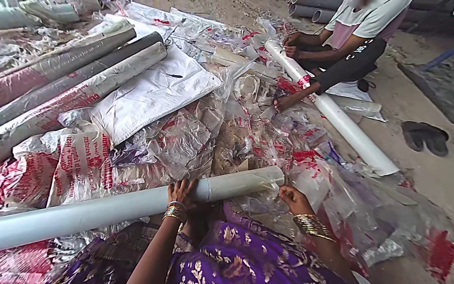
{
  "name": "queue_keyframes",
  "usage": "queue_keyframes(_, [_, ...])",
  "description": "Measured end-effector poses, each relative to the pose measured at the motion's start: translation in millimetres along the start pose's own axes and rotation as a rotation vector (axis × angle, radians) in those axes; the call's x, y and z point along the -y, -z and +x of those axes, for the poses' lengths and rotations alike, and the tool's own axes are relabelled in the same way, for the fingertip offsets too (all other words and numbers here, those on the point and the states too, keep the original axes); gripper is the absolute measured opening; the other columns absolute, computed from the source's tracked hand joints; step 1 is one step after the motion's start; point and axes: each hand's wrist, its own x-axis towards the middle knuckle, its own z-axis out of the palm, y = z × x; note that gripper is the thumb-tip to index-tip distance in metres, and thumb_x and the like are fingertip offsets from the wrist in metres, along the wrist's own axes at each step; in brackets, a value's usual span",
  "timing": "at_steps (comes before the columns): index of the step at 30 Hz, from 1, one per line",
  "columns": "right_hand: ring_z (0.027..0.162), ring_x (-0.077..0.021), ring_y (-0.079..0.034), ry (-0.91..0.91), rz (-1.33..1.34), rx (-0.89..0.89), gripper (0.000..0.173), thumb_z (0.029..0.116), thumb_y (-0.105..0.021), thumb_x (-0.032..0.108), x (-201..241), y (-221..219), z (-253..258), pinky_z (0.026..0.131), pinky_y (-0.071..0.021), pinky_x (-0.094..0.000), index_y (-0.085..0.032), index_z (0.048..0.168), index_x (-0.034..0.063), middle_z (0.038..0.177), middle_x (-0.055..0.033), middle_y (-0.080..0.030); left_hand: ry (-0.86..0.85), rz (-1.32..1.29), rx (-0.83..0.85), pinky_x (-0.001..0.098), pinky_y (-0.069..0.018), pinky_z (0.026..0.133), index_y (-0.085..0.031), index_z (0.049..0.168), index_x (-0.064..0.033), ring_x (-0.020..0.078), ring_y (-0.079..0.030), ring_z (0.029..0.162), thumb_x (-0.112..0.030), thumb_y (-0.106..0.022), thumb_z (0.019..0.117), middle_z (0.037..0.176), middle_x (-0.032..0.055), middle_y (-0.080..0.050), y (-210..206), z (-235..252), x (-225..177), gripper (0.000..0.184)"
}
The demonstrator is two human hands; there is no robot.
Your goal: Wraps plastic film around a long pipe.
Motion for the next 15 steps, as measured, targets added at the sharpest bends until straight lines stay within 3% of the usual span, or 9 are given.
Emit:
queue_keyframes(3, [0.094, -0.0345, -0.067, 0.121, -0.074, -0.05, 0.007, 0.089, -0.069, -0.009, 12.3, 0.2, -1.5, 0.087, -0.0535, -0.0466, -0.071, 0.095, -0.0112, 0.107, -0.0274, -0.069, 0.004, 0.006, 0.006, 0.0682, -0.0223, 0.117, -0.038, 0.16, -0.0301, 0.0435, -0.038, 0.146, -0.049, -0.083, 0.0778, 0.158, 0.0191, -0.043, 1.3, 0.2, -0.4, 0.095])
queue_keyframes(5, [0.087, -0.0259, -0.068, 0.302, -0.025, -0.199, 0.009, 0.0871, -0.068, -0.006, 27.1, 5.0, -1.0, 0.078, -0.0568, -0.037, -0.075, 0.092, -0.007, 0.107, -0.0235, -0.07, 0.005, 0.013, 0.014, 0.068, -0.0229, 0.117, -0.037, 0.16, -0.0303, 0.0427, -0.038, 0.146, -0.047, -0.083, 0.0775, 0.158, 0.0183, -0.043, 2.4, 1.4, 0.0, 0.096])
queue_keyframes(7, [0.072, -0.0095, -0.058, 0.428, 0.023, -0.33, 0.011, 0.089, -0.067, 0.002, 49.7, 12.6, 7.9, 0.063, -0.0457, -0.022, -0.075, 0.093, -0.0041, 0.101, -0.0175, -0.072, 0.003, 0.004, 0.009, 0.0682, -0.0227, 0.117, -0.038, 0.159, -0.0306, 0.0432, -0.038, 0.146, -0.046, -0.084, 0.0761, 0.158, 0.0182, -0.044, 1.3, 1.2, 0.4, 0.096])
queue_keyframes(8, [0.068, -0.0062, -0.053, 0.438, -0.004, -0.332, 0.013, 0.0903, -0.067, 0.005, 60.2, 15.1, 15.7, 0.061, -0.0422, -0.0209, -0.076, 0.094, -0.0028, 0.097, -0.0143, -0.073, 0.0, -0.005, 0.003, 0.0688, -0.0225, 0.117, -0.039, 0.159, -0.0302, 0.0438, -0.039, 0.145, -0.046, -0.085, 0.0749, 0.157, 0.0188, -0.044, 1.2, 0.7, -0.4, 0.097])
queue_keyframes(9, [0.069, -0.0109, -0.056, 0.398, -0.068, -0.274, 0.014, 0.0919, -0.067, 0.007, 69.9, 15.3, 25.2, 0.065, -0.0457, -0.0274, -0.077, 0.097, -0.0018, 0.095, -0.0137, -0.074, -0.001, -0.011, -0.001, 0.069, -0.0223, 0.117, -0.039, 0.159, -0.0297, 0.044, -0.039, 0.145, -0.046, -0.085, 0.0744, 0.157, 0.0191, -0.044, 1.8, 0.4, -0.6, 0.098])
queue_keyframes(10, [0.081, -0.0219, -0.066, 0.31, -0.159, -0.152, 0.015, 0.0941, -0.068, 0.008, 79.3, 12.7, 36.6, 0.079, -0.0525, -0.0395, -0.077, 0.1, -0.0016, 0.101, -0.0166, -0.075, 0.004, -0.012, 0.01, 0.069, -0.0214, 0.118, -0.038, 0.159, -0.0301, 0.0435, -0.038, 0.146, -0.046, -0.085, 0.0749, 0.158, 0.0185, -0.043, 2.8, 0.0, -1.1, 0.098])
queue_keyframes(11, [0.104, -0.0311, -0.069, 0.184, -0.266, 0.013, 0.017, 0.0969, -0.066, 0.009, 87.4, 6.1, 50.4, 0.096, -0.051, -0.0491, -0.077, 0.107, -0.0008, 0.112, -0.0193, -0.074, 0.006, -0.014, 0.017, 0.069, -0.021, 0.118, -0.037, 0.16, -0.0299, 0.0434, -0.037, 0.146, -0.047, -0.084, 0.0755, 0.158, 0.0184, -0.042, 3.8, -1.1, -1.4, 0.098])
queue_keyframes(12, [0.121, -0.0347, -0.064, 0.063, -0.387, 0.171, 0.021, 0.0988, -0.064, 0.01, 91.8, -4.9, 66.0, 0.106, -0.0455, -0.0539, -0.075, 0.113, 0.0009, 0.124, -0.02, -0.07, 0.005, -0.013, 0.02, 0.0687, -0.0213, 0.118, -0.037, 0.16, -0.0298, 0.0432, -0.037, 0.147, -0.048, -0.084, 0.0761, 0.159, 0.0183, -0.042, 4.2, -1.6, -1.4, 0.098])
queue_keyframes(15, [0.133, -0.0385, -0.056, -0.134, -0.638, 0.382, 0.028, 0.0997, -0.064, 0.016, 84.4, -45.6, 102.7, 0.107, -0.0444, -0.0585, -0.07, 0.125, 0.0044, 0.139, -0.0214, -0.061, -0.001, -0.013, 0.013, 0.0676, -0.0223, 0.118, -0.036, 0.16, -0.0299, 0.0432, -0.037, 0.146, -0.05, -0.082, 0.0764, 0.159, 0.0179, -0.042, 2.7, 1.2, 0.9, 0.097])
